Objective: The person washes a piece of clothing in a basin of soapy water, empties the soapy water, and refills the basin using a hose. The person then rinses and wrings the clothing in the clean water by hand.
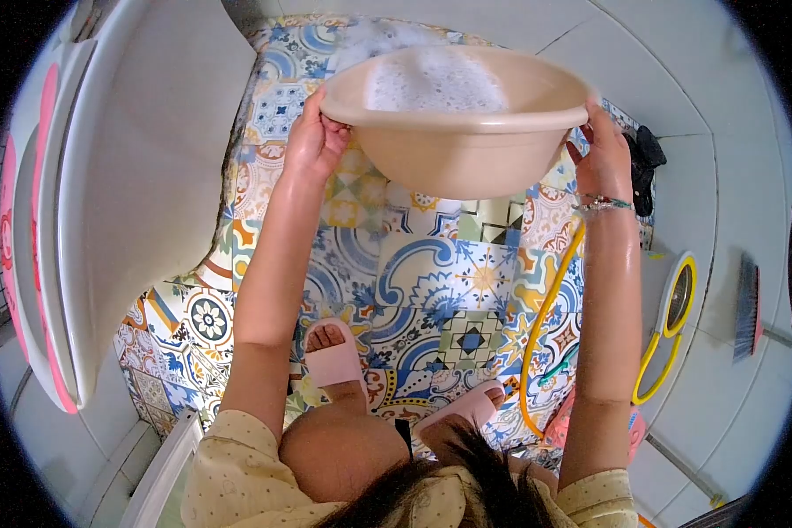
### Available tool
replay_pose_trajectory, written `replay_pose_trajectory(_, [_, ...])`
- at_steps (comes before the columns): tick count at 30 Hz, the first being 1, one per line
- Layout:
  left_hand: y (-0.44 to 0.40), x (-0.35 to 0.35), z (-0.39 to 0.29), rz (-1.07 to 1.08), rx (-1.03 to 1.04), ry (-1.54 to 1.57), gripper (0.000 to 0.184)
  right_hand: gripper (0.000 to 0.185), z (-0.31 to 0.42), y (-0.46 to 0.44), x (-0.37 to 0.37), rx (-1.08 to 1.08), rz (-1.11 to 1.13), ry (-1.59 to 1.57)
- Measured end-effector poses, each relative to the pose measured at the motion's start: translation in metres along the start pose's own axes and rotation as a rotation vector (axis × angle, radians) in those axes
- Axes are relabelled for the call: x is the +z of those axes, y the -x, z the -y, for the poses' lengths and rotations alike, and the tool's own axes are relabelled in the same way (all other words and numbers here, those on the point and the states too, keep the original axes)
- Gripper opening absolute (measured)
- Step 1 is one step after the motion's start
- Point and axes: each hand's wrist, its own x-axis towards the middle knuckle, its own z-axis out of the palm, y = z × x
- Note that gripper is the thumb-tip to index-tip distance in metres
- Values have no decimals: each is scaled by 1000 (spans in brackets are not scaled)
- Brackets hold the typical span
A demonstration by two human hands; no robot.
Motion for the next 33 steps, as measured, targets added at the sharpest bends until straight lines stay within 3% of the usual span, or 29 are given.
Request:
replay_pose_trajectory(28, [0,2,7,-61,38,6,21,28,-13,-9,-17,34,42,-5])
replay_pose_trajectory(33, [0,-9,4,66,-2,42,20,29,-12,-9,-15,33,32,-14])
